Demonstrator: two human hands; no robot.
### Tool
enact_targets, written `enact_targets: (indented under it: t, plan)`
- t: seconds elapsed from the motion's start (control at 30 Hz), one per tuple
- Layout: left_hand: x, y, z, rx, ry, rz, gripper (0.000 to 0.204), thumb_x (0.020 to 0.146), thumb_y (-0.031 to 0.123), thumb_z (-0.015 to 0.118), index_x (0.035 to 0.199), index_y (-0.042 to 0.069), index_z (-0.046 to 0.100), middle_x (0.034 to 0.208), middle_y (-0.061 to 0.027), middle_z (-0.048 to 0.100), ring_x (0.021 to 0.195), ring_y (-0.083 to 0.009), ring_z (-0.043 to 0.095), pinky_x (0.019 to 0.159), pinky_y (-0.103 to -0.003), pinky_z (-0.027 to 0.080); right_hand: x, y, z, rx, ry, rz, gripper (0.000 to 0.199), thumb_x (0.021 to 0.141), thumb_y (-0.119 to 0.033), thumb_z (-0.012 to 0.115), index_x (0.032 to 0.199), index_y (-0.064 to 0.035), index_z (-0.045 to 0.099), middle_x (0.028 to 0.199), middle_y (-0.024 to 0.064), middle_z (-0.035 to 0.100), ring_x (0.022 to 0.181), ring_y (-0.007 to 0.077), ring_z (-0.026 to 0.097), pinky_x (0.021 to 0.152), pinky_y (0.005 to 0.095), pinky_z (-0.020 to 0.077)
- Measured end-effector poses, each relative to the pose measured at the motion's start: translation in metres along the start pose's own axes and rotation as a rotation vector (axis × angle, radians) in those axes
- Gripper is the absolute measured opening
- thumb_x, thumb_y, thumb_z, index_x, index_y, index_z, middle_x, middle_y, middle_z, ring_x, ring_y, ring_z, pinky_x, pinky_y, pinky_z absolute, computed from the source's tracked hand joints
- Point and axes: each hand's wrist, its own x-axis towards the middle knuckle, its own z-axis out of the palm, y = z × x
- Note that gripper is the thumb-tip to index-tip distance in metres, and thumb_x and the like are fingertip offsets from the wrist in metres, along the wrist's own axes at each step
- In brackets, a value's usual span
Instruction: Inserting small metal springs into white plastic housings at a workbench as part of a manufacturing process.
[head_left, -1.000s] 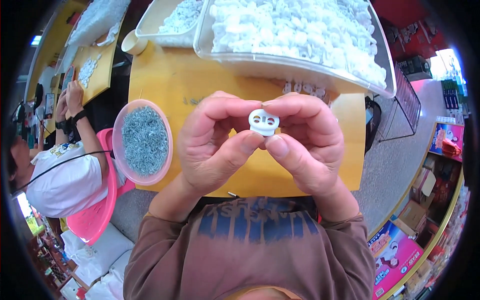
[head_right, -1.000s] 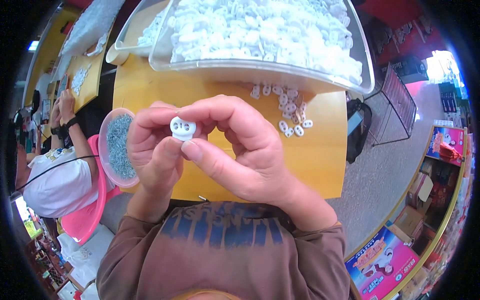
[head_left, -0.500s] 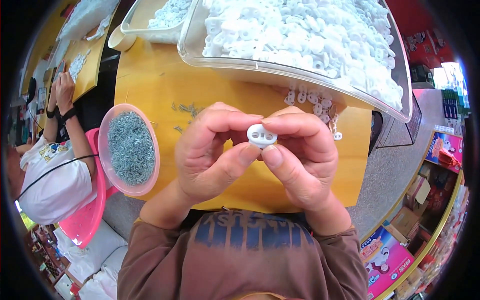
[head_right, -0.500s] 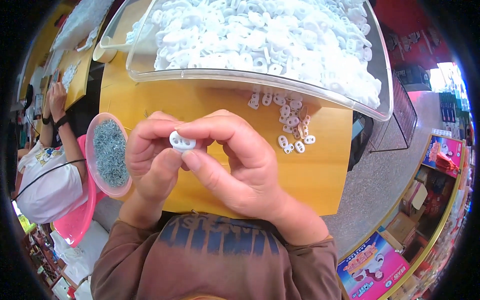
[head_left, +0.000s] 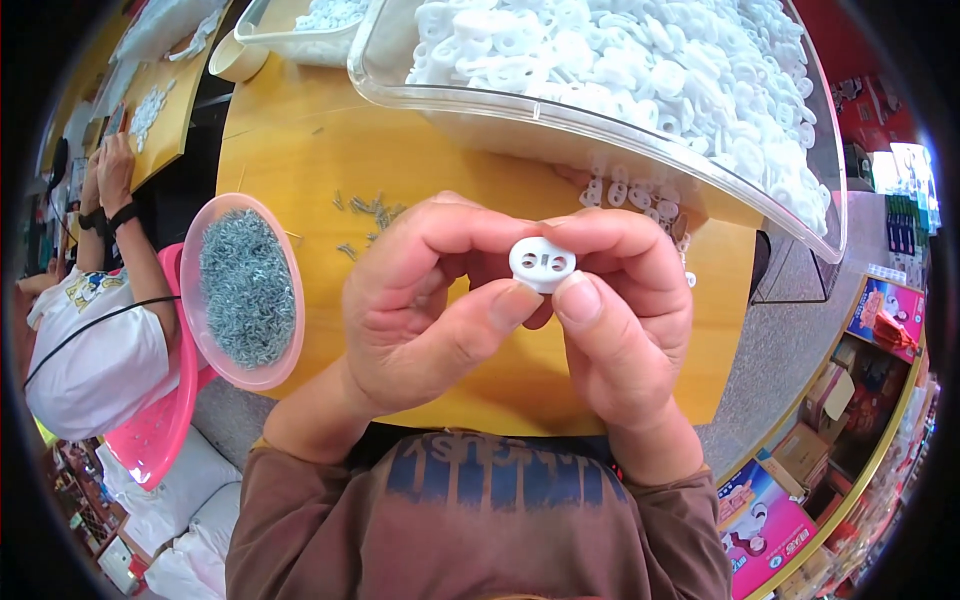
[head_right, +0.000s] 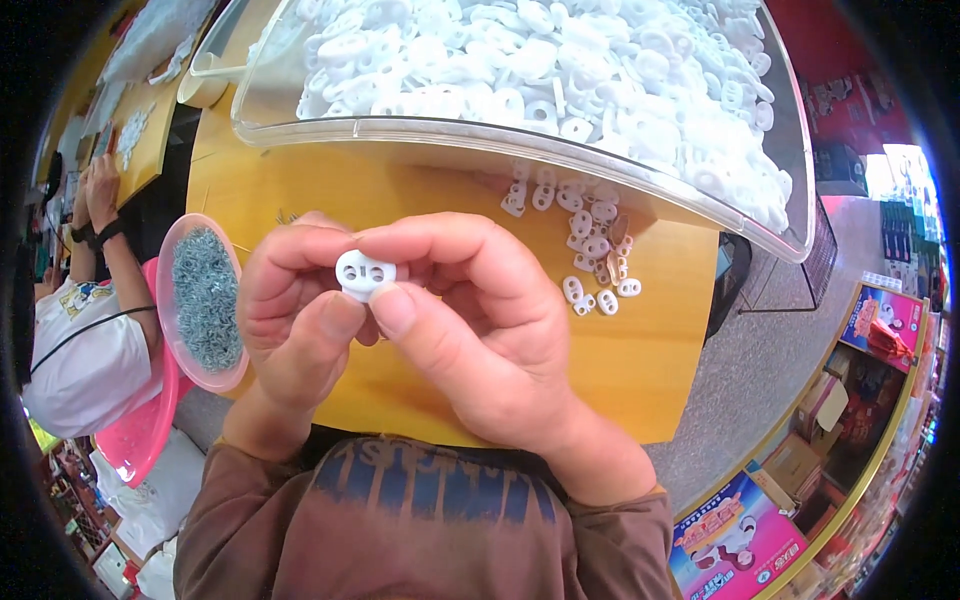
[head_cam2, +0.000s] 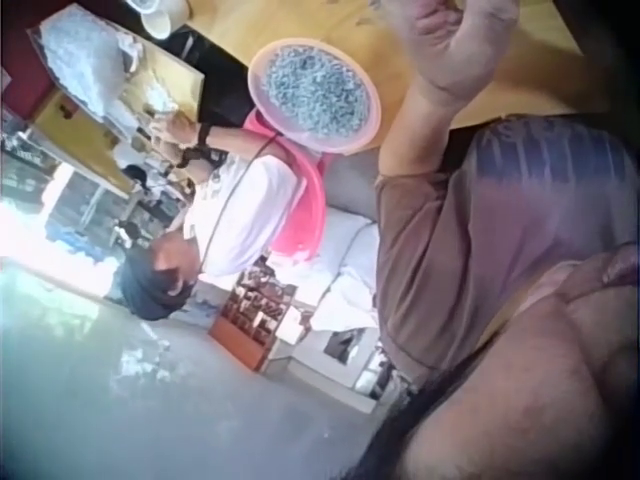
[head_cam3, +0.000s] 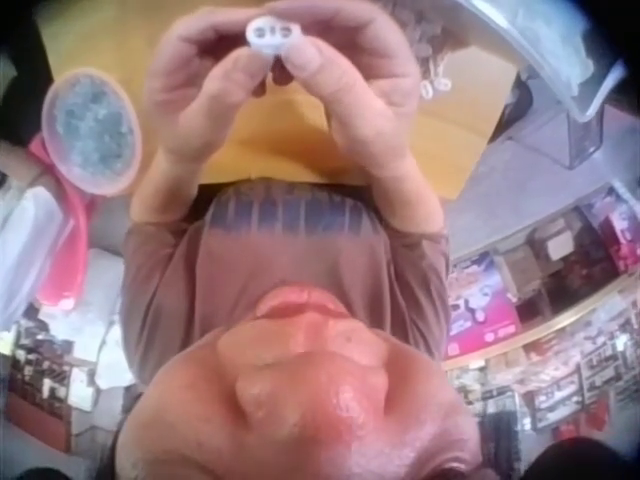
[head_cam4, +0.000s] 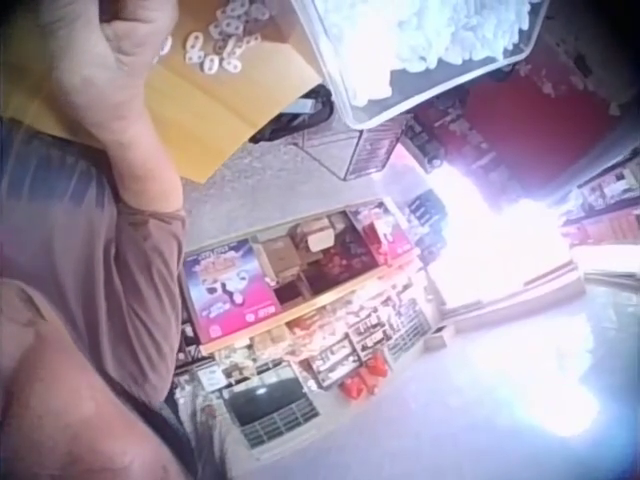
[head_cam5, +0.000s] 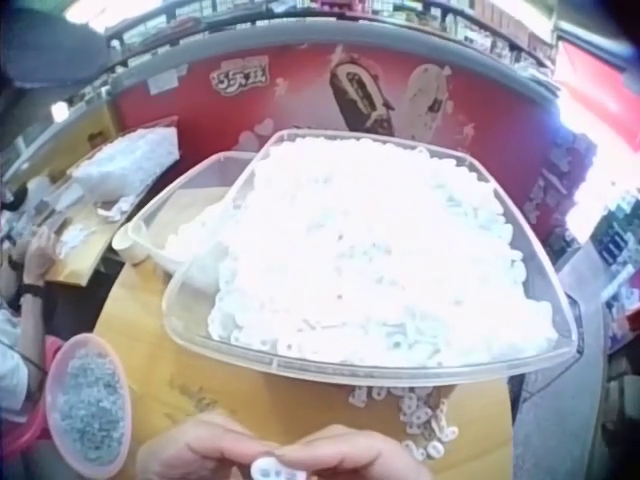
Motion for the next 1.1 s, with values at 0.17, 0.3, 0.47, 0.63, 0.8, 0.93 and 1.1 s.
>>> enact_targets:
  t: [0.17,0.3,0.47,0.63,0.8,0.93,1.1]
  plan:
    - [0.0021,0.0003,0.0028,-0.073,0.016,-0.019,0.022,0.078,-0.001,0.051,0.099,-0.002,0.045,0.087,-0.0084,0.051,0.071,-0.0116,0.053,0.063,-0.022,0.043,0.0006,-0.0001,-0.0005,0.119,0.064,0.117,0.02,0.082,-0.005,0.047,0.101,0.0018,0.046,0.087,0.0077,0.055,0.073,0.0103,0.051,0.063,0.0218,0.0423]
    - [0.0021,-0.0008,0.0034,-0.1,0.009,-0.04,0.021,0.079,0.0,0.05,0.099,-0.003,0.044,0.086,-0.0086,0.053,0.073,-0.0117,0.053,0.063,-0.022,0.044,0.0009,-0.0017,0.0023,0.051,0.143,0.179,0.022,0.08,-0.014,0.049,0.098,-0.0012,0.048,0.086,0.0064,0.055,0.073,0.0096,0.05,0.059,0.0215,0.0408]
    - [0.0012,-0.0041,0.002,-0.081,0.013,-0.055,0.021,0.079,0.0,0.05,0.099,-0.003,0.044,0.086,-0.0083,0.053,0.073,-0.0113,0.053,0.062,-0.021,0.044,0.0011,0.0022,-0.0018,0.035,0.146,0.18,0.02,0.08,-0.015,0.05,0.096,-0.0018,0.049,0.085,0.0054,0.055,0.07,0.0087,0.051,0.058,0.0202,0.0418]
    - [0.0027,-0.0053,0.0042,-0.143,0.025,-0.059,0.021,0.08,0.001,0.05,0.099,-0.003,0.044,0.086,-0.0085,0.054,0.073,-0.011,0.053,0.063,-0.022,0.045,0.0037,0.0016,-0.0024,0.05,0.152,0.183,0.018,0.081,-0.014,0.048,0.095,-0.0022,0.049,0.084,0.0064,0.055,0.068,0.0094,0.051,0.056,0.0199,0.0417]
    - [0.0013,-0.0063,0.0035,-0.161,0.016,-0.064,0.02,0.08,0.001,0.05,0.099,-0.003,0.044,0.086,-0.0087,0.054,0.072,-0.0109,0.053,0.063,-0.022,0.045,0.0037,0.0043,-0.004,0.081,0.136,0.187,0.016,0.082,-0.014,0.047,0.094,-0.0022,0.049,0.082,0.0072,0.055,0.064,0.0097,0.051,0.053,0.02,0.0416]
    - [0.0007,-0.0066,0.0031,-0.146,0.026,-0.084,0.02,0.08,0.002,0.05,0.099,-0.003,0.044,0.085,-0.0086,0.054,0.072,-0.011,0.053,0.063,-0.021,0.045,0.004,0.0044,-0.0034,0.081,0.15,0.182,0.016,0.082,-0.014,0.047,0.093,-0.002,0.049,0.082,0.007,0.055,0.063,0.0096,0.05,0.052,0.0204,0.0412]
    - [0.0026,-0.0046,0.0054,-0.073,0.044,-0.081,0.021,0.078,0.001,0.053,0.097,-0.002,0.045,0.085,-0.0076,0.054,0.071,-0.01,0.053,0.062,-0.021,0.044,0.0023,0.0044,-0.0023,0.026,0.157,0.133,0.017,0.082,-0.012,0.047,0.094,-0.0011,0.048,0.08,0.0062,0.054,0.066,0.0093,0.05,0.055,0.0205,0.0411]
